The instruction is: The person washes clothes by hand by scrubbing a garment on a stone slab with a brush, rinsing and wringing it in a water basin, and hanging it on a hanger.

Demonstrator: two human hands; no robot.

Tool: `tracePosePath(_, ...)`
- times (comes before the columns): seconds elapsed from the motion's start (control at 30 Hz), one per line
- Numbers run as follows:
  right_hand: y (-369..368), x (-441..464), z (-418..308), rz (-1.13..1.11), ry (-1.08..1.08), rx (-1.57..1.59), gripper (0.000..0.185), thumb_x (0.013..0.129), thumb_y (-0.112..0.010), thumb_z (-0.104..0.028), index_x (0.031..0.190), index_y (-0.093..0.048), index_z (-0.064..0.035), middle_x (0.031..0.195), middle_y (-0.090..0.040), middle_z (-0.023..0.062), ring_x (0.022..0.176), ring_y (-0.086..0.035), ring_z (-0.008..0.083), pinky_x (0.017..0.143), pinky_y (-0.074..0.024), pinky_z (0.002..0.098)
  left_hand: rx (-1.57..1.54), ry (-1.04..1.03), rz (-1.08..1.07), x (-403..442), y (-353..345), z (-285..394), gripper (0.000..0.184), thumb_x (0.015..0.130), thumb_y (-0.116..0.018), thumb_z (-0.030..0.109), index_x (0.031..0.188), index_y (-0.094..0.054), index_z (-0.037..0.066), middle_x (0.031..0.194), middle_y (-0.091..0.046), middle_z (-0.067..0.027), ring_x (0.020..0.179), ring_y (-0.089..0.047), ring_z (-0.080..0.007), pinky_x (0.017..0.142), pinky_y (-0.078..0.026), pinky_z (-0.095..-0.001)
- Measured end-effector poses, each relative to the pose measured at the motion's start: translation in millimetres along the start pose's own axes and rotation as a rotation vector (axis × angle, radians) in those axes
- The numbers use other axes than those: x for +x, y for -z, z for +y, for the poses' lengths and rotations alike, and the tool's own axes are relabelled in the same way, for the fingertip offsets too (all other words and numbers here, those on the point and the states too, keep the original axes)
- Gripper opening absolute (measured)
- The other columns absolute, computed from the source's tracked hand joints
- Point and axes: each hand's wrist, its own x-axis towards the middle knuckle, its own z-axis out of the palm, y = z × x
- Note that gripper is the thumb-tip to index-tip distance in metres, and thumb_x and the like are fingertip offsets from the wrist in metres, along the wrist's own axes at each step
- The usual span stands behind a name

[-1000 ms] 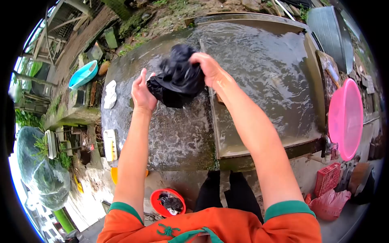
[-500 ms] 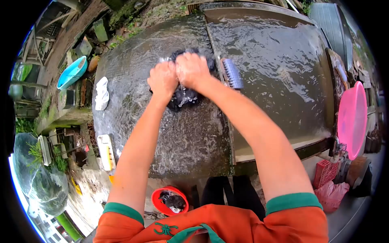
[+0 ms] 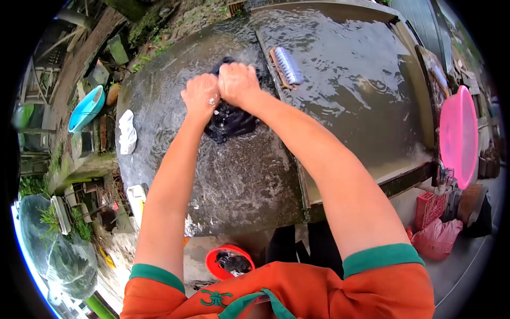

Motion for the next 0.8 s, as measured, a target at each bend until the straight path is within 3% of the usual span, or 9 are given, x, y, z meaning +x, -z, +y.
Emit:
tracePosePath(0.07,-5.5,-2.9,3.7,0.414,-0.001,-0.094,0.037,0.088,-0.039,-0.032,0.103,-0.061,-0.0071,0.115,-0.052,0.0204,0.115,-0.041,0.0364,0.1,-0.0217,0.0563,-0.032,0.141,0.36,6.7,-11.2,8.7,0.026,0.086,-0.044,0.026,0.098,-0.062,0.012,0.107,-0.06,-0.0118,0.1,-0.055,-0.0312,0.085,-0.039,-0.0548)
tracePosePath(0.1,-4.2,-10.9,3.4,0.191,-0.11,-0.169,0.039,0.089,-0.038,-0.036,0.106,-0.06,-0.0088,0.123,-0.047,0.0206,0.119,-0.035,0.0397,0.099,-0.0163,0.0615,-0.172,0.125,0.281,-0.1,-12.6,8.1,0.027,0.087,-0.043,0.028,0.099,-0.062,0.012,0.11,-0.059,-0.0118,0.103,-0.053,-0.031,0.087,-0.037,-0.0547)
tracePosePath(0.17,4.5,-50.6,-19.8,0.106,-0.257,0.056,0.041,0.091,-0.034,-0.04,0.111,-0.057,-0.0126,0.129,-0.041,0.0211,0.121,-0.033,0.043,0.096,-0.0185,0.0659,-0.442,0.077,0.117,-27.2,-0.6,5.2,0.031,0.088,-0.042,0.03,0.102,-0.062,0.011,0.117,-0.057,-0.0119,0.11,-0.051,-0.0305,0.093,-0.034,-0.0545)
tracePosePath(0.23,-11.3,-101.3,-30.9,0.384,-0.145,0.253,0.029,0.089,-0.044,-0.032,0.11,-0.054,-0.0131,0.134,-0.034,0.0219,0.125,-0.026,0.0456,0.092,-0.0229,0.0684,-0.676,-0.219,0.465,-63.9,-44.3,-12.6,0.031,0.086,-0.047,0.028,0.107,-0.06,0.008,0.12,-0.056,-0.011,0.113,-0.049,-0.0319,0.099,-0.03,-0.0482)
tracePosePath(0.33,-24.3,-154.1,-37.0,0.55,0.117,0.252,0.025,0.079,-0.055,-0.019,0.101,-0.053,-0.0083,0.123,-0.041,0.0181,0.118,-0.035,0.0432,0.094,-0.0303,0.0533,-0.727,-0.247,0.603,-127.2,-27.6,6.5,0.028,0.083,-0.044,0.02,0.099,-0.056,0.001,0.11,-0.056,-0.0181,0.109,-0.048,-0.0377,0.102,-0.028,-0.0486)
tracePosePath(0.43,-32.2,-144.2,-20.1,0.568,0.261,0.199,0.027,0.074,-0.058,-0.021,0.098,-0.054,-0.0101,0.115,-0.049,0.0125,0.112,-0.044,0.0343,0.088,-0.0352,0.0467,-0.71,-0.226,0.577,-123.3,-28.3,5.1,0.027,0.079,-0.047,0.021,0.094,-0.057,0.002,0.103,-0.058,-0.0158,0.102,-0.051,-0.0352,0.095,-0.033,-0.0461)
tracePosePath(0.63,-21.3,-97.5,-4.9,0.372,0.39,0.075,0.023,0.07,-0.058,-0.027,0.085,-0.058,-0.0102,0.1,-0.054,0.0094,0.096,-0.049,0.0295,0.081,-0.0367,0.0434,-0.651,-0.283,0.637,-83.5,-43.4,-8.9,0.02,0.075,-0.048,0.02,0.078,-0.057,0.002,0.08,-0.059,-0.0131,0.076,-0.053,-0.0306,0.073,-0.038,-0.0424)
tracePosePath(0.7,-15.2,-81.7,-1.4,0.33,0.453,0.113,0.02,0.068,-0.058,-0.026,0.081,-0.057,-0.0108,0.086,-0.053,0.0075,0.083,-0.05,0.0274,0.072,-0.0391,0.0401,-0.653,-0.28,0.527,-74.1,-35.5,-13.1,0.018,0.075,-0.047,0.02,0.071,-0.054,0.003,0.073,-0.055,-0.0129,0.071,-0.051,-0.0314,0.068,-0.038,-0.0425)
tracePosePath(0.8,-9.6,-62.8,2.5,0.218,0.497,0.145,0.018,0.069,-0.058,-0.025,0.08,-0.056,-0.0106,0.079,-0.051,0.0067,0.078,-0.052,0.0263,0.067,-0.0415,0.0376,-0.64,-0.294,0.445,-62.3,-32.4,-19.5,0.019,0.075,-0.045,0.021,0.062,-0.048,0.007,0.066,-0.05,-0.0118,0.065,-0.048,-0.0325,0.061,-0.036,-0.0433)
